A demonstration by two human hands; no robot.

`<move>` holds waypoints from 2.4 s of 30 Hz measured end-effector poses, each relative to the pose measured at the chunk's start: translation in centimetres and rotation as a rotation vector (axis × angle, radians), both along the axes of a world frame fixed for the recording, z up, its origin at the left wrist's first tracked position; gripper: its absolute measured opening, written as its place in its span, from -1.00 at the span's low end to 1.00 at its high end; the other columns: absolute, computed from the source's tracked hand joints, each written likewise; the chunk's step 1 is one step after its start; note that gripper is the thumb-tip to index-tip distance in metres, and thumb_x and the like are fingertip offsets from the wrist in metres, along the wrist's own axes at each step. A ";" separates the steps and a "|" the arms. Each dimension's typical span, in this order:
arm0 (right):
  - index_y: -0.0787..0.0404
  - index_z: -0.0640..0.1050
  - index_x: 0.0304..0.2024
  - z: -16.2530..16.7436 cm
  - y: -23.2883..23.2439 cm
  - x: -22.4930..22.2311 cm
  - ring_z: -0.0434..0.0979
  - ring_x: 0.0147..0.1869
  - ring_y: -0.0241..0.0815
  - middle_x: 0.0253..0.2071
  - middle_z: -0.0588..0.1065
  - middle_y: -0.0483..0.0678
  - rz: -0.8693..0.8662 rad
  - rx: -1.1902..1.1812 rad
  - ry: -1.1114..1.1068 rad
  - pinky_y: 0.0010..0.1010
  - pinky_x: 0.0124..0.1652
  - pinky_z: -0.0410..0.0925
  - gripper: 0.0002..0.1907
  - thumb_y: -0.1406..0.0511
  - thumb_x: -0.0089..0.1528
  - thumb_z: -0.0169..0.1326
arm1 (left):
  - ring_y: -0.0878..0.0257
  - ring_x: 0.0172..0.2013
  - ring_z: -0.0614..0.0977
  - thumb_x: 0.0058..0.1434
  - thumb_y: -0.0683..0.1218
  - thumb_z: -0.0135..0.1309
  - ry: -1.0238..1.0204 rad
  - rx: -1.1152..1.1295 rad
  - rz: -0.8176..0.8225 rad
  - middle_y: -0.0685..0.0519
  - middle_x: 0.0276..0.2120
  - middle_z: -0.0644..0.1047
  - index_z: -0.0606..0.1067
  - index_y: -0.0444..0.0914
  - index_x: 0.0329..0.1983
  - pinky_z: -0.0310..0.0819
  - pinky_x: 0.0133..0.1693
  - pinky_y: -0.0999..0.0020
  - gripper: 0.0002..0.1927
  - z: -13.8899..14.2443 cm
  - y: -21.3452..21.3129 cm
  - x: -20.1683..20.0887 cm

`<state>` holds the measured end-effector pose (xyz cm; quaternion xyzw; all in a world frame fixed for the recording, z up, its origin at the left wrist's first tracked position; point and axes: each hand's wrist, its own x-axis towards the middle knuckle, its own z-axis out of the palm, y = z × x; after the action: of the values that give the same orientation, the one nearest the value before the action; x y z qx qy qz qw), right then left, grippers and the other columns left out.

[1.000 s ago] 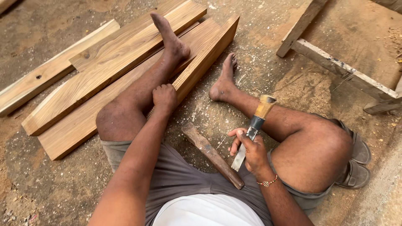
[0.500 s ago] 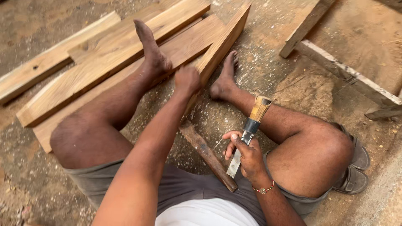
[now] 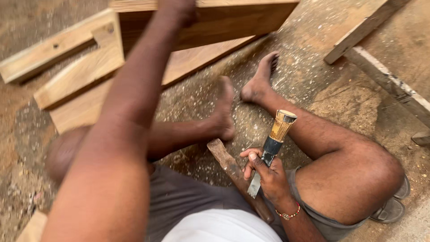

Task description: The person works on various wooden boards on the ground, using a mallet and chisel to carve joints and later handles the wood sections by hand.

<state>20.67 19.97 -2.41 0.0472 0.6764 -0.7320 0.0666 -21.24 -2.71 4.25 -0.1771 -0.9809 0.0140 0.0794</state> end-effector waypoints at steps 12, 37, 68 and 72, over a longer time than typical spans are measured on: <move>0.39 0.61 -0.09 -1.7 -1.8 -0.9 0.50 -0.46 -0.24 -0.60 0.50 -0.03 -0.033 -0.082 -0.085 -0.39 -0.28 0.42 -0.65 0.20 0.37 0.01 | -0.26 0.21 0.42 0.33 0.08 0.23 0.064 0.135 0.381 -0.33 0.29 0.40 0.52 -0.32 0.22 0.28 0.19 -0.16 -0.49 -0.9 -28.5 6.4; 0.47 0.47 0.11 -2.3 -4.7 -5.5 0.46 -0.40 -0.09 -0.49 0.42 -0.01 0.234 -0.267 -0.249 0.01 -0.05 0.41 -0.63 0.23 0.54 -0.11 | -0.40 0.37 0.05 -0.38 0.50 0.59 -0.316 0.623 1.822 -0.45 0.42 0.01 -0.26 -0.47 0.49 -0.06 0.30 -0.23 0.75 -29.0 -37.3 67.1; 0.42 0.44 0.05 -2.9 -3.2 -4.6 0.46 -0.35 -0.09 -0.45 0.43 0.00 0.160 -0.264 -0.081 0.02 0.04 0.42 -0.69 0.24 0.66 -0.10 | -0.21 0.23 0.36 -0.24 0.39 0.54 -0.707 0.589 1.520 -0.37 0.15 0.34 0.22 -0.56 0.17 0.33 0.22 0.01 0.24 -26.3 -18.0 68.6; 0.43 0.45 0.05 -2.7 -2.7 -4.7 0.47 -0.36 -0.08 -0.46 0.43 0.01 0.172 -0.286 -0.071 0.02 0.03 0.43 -0.71 0.26 0.63 -0.11 | -0.14 0.10 0.54 -0.32 0.32 0.56 -0.755 0.726 1.599 -0.31 0.08 0.46 0.24 -0.53 0.20 0.50 0.14 0.05 0.24 -25.1 -19.0 68.0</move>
<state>15.96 17.23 -5.15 0.0047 0.5642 -0.8102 0.1589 46.81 -21.74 -20.81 0.5880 -0.7170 -0.2990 -0.2254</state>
